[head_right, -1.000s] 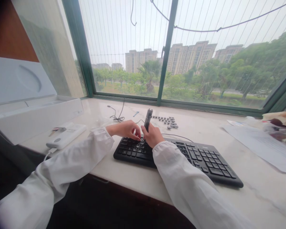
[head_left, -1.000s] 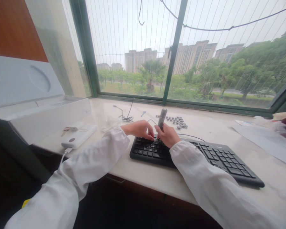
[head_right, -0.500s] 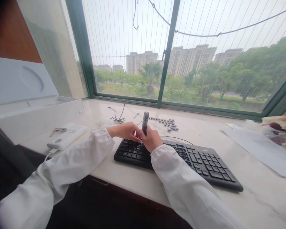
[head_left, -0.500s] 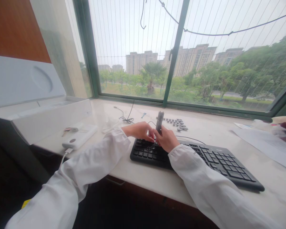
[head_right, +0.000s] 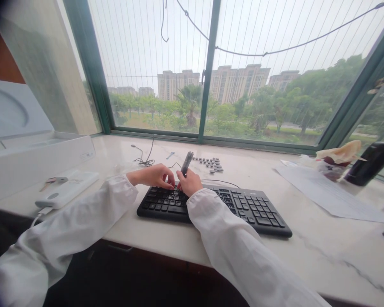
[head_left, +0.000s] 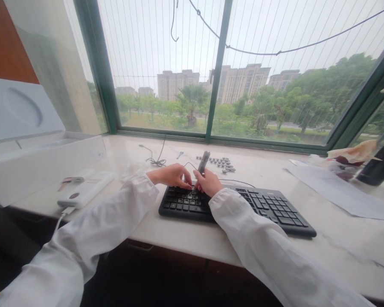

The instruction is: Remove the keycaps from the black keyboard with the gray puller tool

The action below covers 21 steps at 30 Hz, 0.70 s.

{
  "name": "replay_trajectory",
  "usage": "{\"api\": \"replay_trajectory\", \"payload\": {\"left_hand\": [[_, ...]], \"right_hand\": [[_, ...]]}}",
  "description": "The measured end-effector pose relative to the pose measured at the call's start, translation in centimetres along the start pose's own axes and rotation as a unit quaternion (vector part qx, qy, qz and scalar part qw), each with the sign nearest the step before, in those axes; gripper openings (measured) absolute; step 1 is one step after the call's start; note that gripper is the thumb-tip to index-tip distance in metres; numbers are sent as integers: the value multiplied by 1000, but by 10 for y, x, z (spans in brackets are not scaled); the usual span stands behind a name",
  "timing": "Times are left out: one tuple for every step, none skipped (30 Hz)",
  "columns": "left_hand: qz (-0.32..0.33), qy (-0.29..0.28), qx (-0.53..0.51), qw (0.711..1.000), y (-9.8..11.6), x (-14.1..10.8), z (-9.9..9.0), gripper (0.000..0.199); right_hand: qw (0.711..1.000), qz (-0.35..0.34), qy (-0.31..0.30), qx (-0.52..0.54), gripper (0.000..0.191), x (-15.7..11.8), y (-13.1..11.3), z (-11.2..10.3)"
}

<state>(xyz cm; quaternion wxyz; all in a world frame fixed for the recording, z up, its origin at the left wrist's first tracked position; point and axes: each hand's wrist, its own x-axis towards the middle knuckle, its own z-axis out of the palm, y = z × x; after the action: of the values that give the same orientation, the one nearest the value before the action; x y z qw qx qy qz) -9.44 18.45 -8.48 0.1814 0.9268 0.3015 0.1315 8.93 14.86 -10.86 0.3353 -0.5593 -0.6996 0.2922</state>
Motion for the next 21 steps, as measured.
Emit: {"api": "replay_trajectory", "payload": {"left_hand": [[1, -2, 3, 1000, 0, 0, 0, 26], [1, -4, 6, 1000, 0, 0, -1, 26], [2, -7, 9, 1000, 0, 0, -1, 26], [2, -8, 11, 1000, 1, -1, -1, 27], [3, -9, 13, 1000, 2, -1, -2, 28], [3, -9, 13, 1000, 2, -1, -2, 28], [4, -8, 13, 1000, 3, -1, -2, 28], [6, -6, 13, 1000, 3, -1, -2, 28], [8, -2, 12, 1000, 3, -1, -1, 28], [11, 3, 10, 1000, 3, -1, -1, 28], [13, 7, 9, 1000, 2, -1, 0, 27], [16, 11, 8, 1000, 1, 0, 1, 26], [19, 14, 8, 1000, 1, 0, 1, 25], [21, 15, 8, 1000, 0, 1, 2, 24], [24, 15, 9, 1000, 0, 1, 2, 23], [26, 15, 13, 999, 0, 1, 2, 22], [30, 15, 19, 999, 1, 0, 1, 21], [34, 17, 29, 999, 3, 0, 0, 20], [40, 21, 42, 998, 5, -1, -1, 20], [46, 25, 57, 997, 8, -2, -2, 19], [52, 28, 72, 996, 10, -3, -3, 19]], "right_hand": [[1000, 2, 5, 0, 26, 0, 1, 0], [1000, 1, 11, -2, 26, 0, 1, 0], [1000, -4, 20, -8, 26, 0, 1, 0], [999, -13, 28, -16, 26, -1, 1, 0], [999, -23, 37, -26, 26, -2, 1, 0], [998, -34, 45, -37, 26, -2, 1, 0], [996, -46, 53, -49, 26, -3, 0, 0], [995, -57, 60, -60, 27, -4, 0, 1], [993, -66, 67, -72, 27, -5, -1, 1], [992, -70, 72, -82, 27, -5, -2, 1], [990, -73, 76, -90, 27, -6, -2, 2], [989, -74, 79, -97, 27, -6, -3, 2], [988, -76, 81, -102, 27, -6, -3, 2], [988, -80, 83, -107, 28, -6, -3, 3], [987, -85, 83, -109, 28, -5, -2, 3], [986, -88, 83, -110, 28, -5, -2, 3], [986, -90, 83, -110, 28, -5, -2, 3], [986, -89, 84, -109, 28, -5, -1, 3], [987, -86, 85, -108, 29, -5, -1, 3], [987, -81, 85, -107, 29, -4, 0, 3], [988, -76, 85, -106, 29, -4, 0, 3]]}}
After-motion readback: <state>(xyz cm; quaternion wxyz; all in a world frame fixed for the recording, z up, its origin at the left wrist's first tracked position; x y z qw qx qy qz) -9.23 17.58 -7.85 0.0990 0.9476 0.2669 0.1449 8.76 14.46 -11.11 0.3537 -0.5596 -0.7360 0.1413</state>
